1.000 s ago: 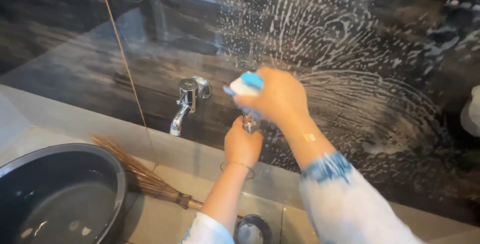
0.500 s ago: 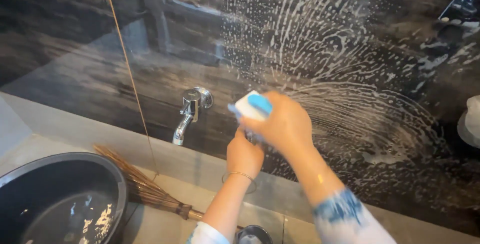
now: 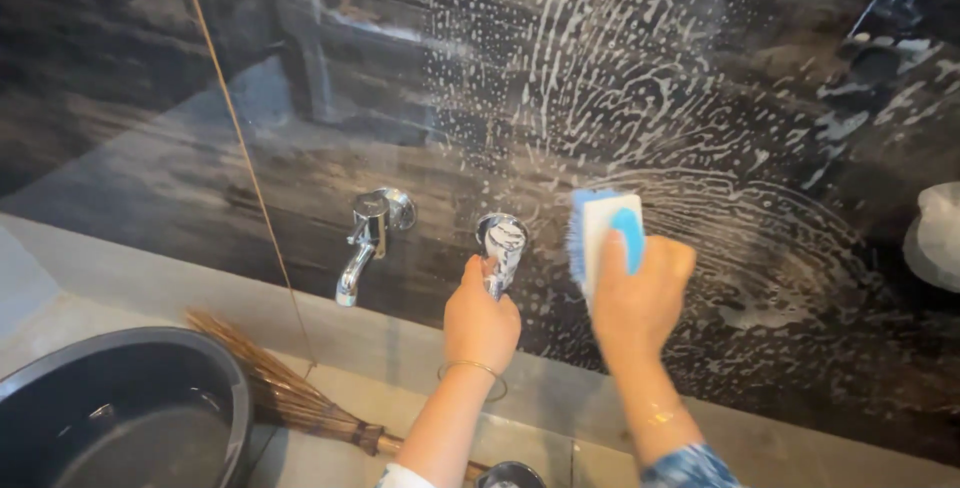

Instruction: Cleaning the bathroom wall tiles and metal taps using a brush and soapy water.

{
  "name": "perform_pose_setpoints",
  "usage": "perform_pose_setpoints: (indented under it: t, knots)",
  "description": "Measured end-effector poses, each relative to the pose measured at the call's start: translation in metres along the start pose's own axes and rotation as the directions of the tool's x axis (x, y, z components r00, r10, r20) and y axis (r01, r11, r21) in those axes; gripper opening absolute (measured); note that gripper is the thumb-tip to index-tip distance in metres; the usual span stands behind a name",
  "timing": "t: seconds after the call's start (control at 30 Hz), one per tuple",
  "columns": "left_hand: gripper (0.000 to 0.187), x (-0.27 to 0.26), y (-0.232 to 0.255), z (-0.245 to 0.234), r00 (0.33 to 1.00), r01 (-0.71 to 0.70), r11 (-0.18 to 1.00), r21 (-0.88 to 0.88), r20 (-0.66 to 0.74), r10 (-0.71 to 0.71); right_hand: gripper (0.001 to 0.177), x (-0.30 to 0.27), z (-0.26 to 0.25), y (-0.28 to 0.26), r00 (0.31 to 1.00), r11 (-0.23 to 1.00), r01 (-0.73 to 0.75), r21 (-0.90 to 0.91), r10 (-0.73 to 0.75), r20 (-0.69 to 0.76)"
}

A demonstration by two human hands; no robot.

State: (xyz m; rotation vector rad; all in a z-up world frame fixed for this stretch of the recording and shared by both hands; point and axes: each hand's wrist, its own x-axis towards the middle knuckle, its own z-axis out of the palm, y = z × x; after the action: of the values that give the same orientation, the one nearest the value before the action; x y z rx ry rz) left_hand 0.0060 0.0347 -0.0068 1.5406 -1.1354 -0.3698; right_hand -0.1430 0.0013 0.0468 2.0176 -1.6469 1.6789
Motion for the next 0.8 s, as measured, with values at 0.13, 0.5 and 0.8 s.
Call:
perform_pose_setpoints:
  t: [0.13,0.5,0.8]
  knots:
    - [0.061,0.006,0.009,0.001,0.999,0.031,0.999,0.017,-0.012,-0.031,0.036,-0.006,0.031,-0.007,0.967,0.937,0.2,-0.288,-0.235,-0.094]
    - [0.035,0.017,0.035,-0.012,0.967,0.256,0.955,-0.149,0.026,-0.255,0.026,-0.001,0.076,0.015,0.972,0.871,-0.206,0.447,0.13,0.196]
    - [0.034,0.019,0.017,0.006,0.97,0.232,0.946,-0.224,-0.024,-0.244,0.016,-0.017,0.102,0.039,0.861,0.526,-0.47,0.709,0.098,0.498]
